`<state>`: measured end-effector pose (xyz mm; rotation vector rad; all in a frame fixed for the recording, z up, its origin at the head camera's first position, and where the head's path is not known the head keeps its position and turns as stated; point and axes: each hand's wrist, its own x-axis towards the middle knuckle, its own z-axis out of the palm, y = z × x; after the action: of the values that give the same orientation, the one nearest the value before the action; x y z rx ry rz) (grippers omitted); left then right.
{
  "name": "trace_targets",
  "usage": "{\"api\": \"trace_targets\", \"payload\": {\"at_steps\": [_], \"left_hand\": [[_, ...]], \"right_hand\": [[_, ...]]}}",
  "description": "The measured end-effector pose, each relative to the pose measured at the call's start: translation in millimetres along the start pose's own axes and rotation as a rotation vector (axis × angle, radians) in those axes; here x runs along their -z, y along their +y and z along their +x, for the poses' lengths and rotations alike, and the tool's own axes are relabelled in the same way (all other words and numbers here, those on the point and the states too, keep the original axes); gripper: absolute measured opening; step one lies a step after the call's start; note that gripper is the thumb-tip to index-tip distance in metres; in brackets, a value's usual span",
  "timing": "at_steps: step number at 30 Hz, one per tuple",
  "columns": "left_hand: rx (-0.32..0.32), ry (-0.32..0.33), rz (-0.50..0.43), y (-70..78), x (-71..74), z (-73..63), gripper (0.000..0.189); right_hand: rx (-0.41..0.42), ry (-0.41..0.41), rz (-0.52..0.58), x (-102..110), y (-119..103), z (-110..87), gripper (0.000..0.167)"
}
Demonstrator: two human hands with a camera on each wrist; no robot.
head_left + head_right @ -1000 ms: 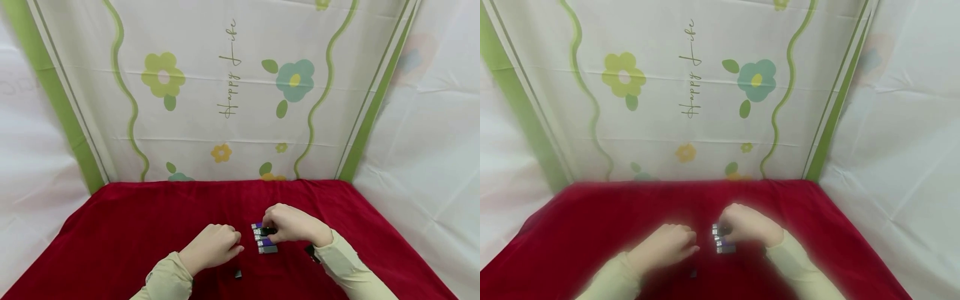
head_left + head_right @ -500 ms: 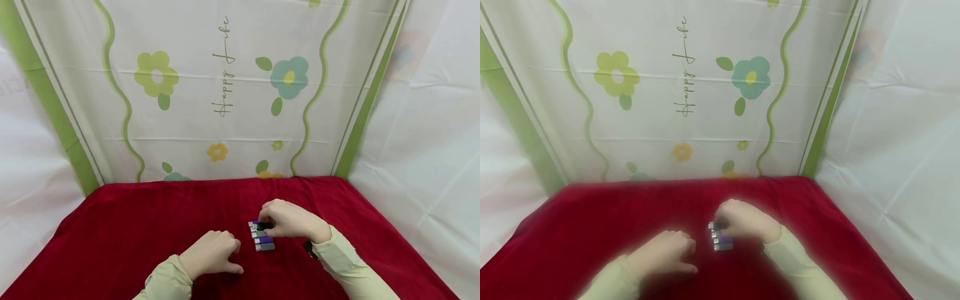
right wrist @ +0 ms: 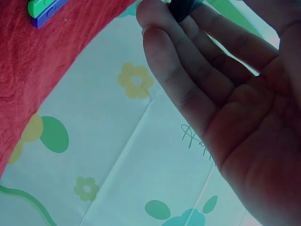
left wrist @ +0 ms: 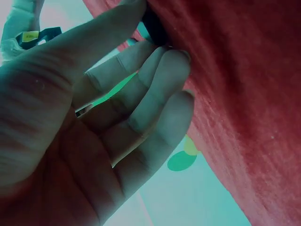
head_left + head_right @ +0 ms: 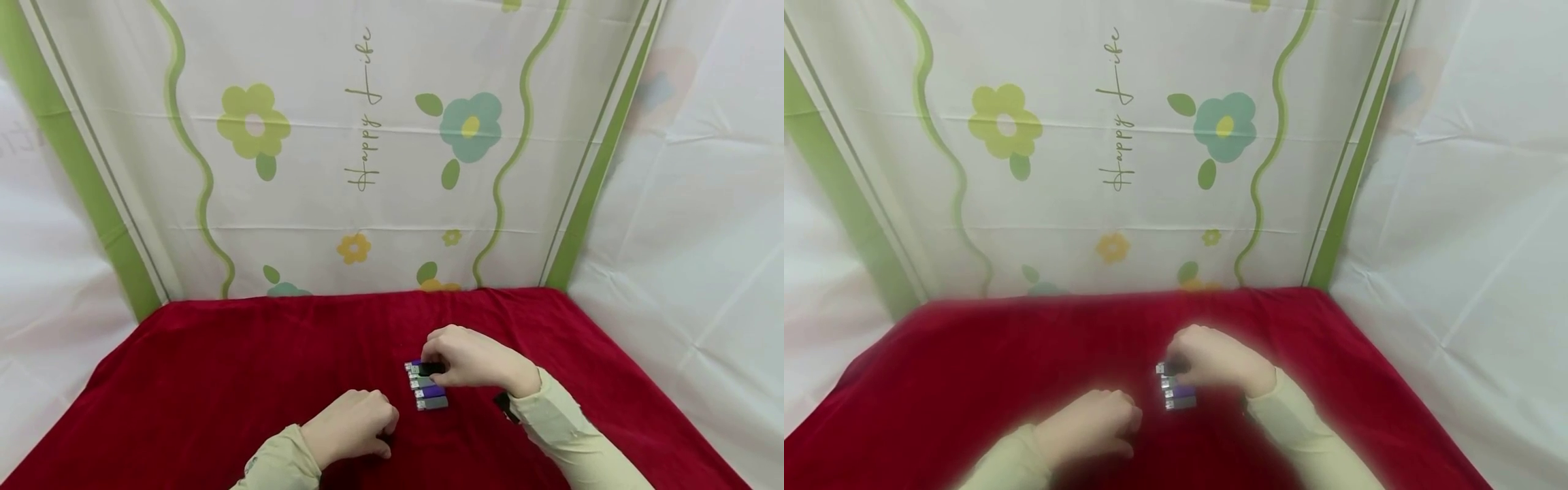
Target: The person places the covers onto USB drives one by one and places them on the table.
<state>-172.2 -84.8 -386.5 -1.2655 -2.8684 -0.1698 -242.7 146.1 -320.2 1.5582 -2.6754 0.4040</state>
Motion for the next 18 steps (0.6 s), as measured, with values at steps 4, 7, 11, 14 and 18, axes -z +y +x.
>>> {"api": "trace_targets", "payload": {"at_steps": [4, 7, 11, 14, 18], "left_hand": [[0.004, -0.009, -0.017, 0.2, -1.6, 0.2, 0.035], [0.004, -0.018, -0.02, 0.5, -2.0, 0.1, 0.034], [-0.016, -0.003, 0.0, 2.0, -1.2, -0.7, 0.035], [-0.04, 0.025, 0.042, 4.4, -0.4, -0.8, 0.04], [-0.062, 0.054, 0.097, 6.4, -0.7, 0.1, 0.045]], "right_hand": [[-0.003, -0.003, 0.01, -0.4, 0.2, 0.6, 0.012], [-0.002, 0.0, 0.005, -1.0, 0.5, 0.3, 0.012], [-0.002, 0.002, -0.001, -0.6, 0.2, 0.2, 0.011], [0.002, 0.002, -0.007, 0.5, -0.5, 0.0, 0.011], [0.006, 0.008, -0.012, 2.7, -1.1, 0.0, 0.01]]}}
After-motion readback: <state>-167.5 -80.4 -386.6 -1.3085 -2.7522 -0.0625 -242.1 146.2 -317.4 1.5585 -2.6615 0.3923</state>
